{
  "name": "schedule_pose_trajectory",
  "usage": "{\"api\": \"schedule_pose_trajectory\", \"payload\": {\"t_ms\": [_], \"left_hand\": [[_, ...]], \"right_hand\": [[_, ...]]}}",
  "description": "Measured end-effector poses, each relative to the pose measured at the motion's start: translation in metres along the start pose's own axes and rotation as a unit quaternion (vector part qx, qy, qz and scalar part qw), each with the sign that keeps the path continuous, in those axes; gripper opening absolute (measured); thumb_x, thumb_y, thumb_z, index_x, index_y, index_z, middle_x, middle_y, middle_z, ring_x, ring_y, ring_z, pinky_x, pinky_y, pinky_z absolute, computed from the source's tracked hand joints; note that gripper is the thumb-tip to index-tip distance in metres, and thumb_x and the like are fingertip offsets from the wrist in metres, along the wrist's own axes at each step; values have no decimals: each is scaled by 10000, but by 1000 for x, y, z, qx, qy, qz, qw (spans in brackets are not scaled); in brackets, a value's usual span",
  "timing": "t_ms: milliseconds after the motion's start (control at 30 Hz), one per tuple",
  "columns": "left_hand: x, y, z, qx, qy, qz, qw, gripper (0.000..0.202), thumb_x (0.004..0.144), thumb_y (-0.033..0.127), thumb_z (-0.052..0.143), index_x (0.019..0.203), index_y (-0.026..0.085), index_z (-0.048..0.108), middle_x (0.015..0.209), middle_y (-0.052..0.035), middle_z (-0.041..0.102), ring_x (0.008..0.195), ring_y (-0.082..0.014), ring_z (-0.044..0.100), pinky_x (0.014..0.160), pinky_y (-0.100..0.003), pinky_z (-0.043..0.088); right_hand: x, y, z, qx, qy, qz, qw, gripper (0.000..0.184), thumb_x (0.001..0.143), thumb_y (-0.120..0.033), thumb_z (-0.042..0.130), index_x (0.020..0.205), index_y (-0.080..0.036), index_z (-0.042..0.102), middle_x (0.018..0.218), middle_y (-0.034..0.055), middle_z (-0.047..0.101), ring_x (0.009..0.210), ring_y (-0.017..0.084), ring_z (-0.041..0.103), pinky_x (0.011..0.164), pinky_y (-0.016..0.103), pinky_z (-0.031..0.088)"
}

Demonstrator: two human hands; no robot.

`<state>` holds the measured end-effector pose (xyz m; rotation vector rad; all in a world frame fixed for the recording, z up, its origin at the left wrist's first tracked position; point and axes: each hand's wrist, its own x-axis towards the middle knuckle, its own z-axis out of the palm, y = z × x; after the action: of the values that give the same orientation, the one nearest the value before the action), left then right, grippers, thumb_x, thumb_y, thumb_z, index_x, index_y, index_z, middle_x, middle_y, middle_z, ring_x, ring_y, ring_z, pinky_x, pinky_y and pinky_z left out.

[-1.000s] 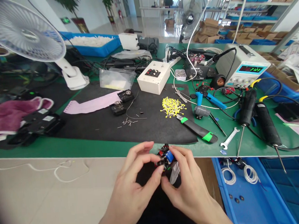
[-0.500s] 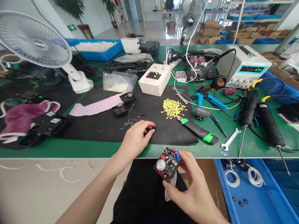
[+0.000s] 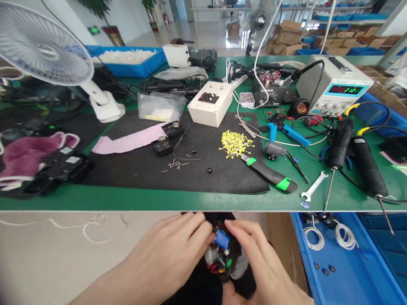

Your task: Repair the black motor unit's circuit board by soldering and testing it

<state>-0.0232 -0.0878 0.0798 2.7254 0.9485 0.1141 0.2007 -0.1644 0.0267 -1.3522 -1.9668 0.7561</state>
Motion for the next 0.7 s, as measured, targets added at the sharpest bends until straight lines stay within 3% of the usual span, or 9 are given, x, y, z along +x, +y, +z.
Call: {"api": "schedule_pose_trajectory", "payload": {"t_ms": [100,233,400,567,700], "left_hand": [[-13,4,-7,41,-40,65,996,124,960,112,498,1003,198,577,906,-51,628,729,-249,592,594,-384,396],[-19,8,-18,50,-69,94,992,156,934,99,524,1048,184,590,909,-46,628,719,-244,616,530,-377,376],[-20,9,-23,47,-33,139,989,101,957,148,541,1035,183,593,902,-44,647,693,-224,610,503,-371,379],[-23,15,-24,18,16,148,989,68,971,175,541,1015,203,585,910,-62,708,685,-211,638,516,-358,414],[-26,22,-30,6,-8,145,989,39,958,182,555,938,212,568,899,-54,711,645,-199,621,478,-360,380]], "right_hand": [[-12,-1,-3,22,-20,-16,999,943,715,-146,743,1578,-268,384,1436,137,514,1289,349,601,1056,399,576],[-16,-4,-8,97,0,-16,995,873,703,-279,887,1484,-258,498,1334,144,580,1208,362,648,958,363,615],[-12,-5,-10,92,-5,-22,995,766,765,-334,884,1440,-365,522,1302,90,637,1186,342,676,957,402,629],[-21,-2,0,88,-20,-84,992,963,765,-298,907,1574,-362,387,1424,91,626,1226,327,687,1014,375,624],[-42,-5,5,19,-20,-32,999,844,869,-280,811,1610,-340,412,1449,76,625,1250,322,680,1052,373,601]]}}
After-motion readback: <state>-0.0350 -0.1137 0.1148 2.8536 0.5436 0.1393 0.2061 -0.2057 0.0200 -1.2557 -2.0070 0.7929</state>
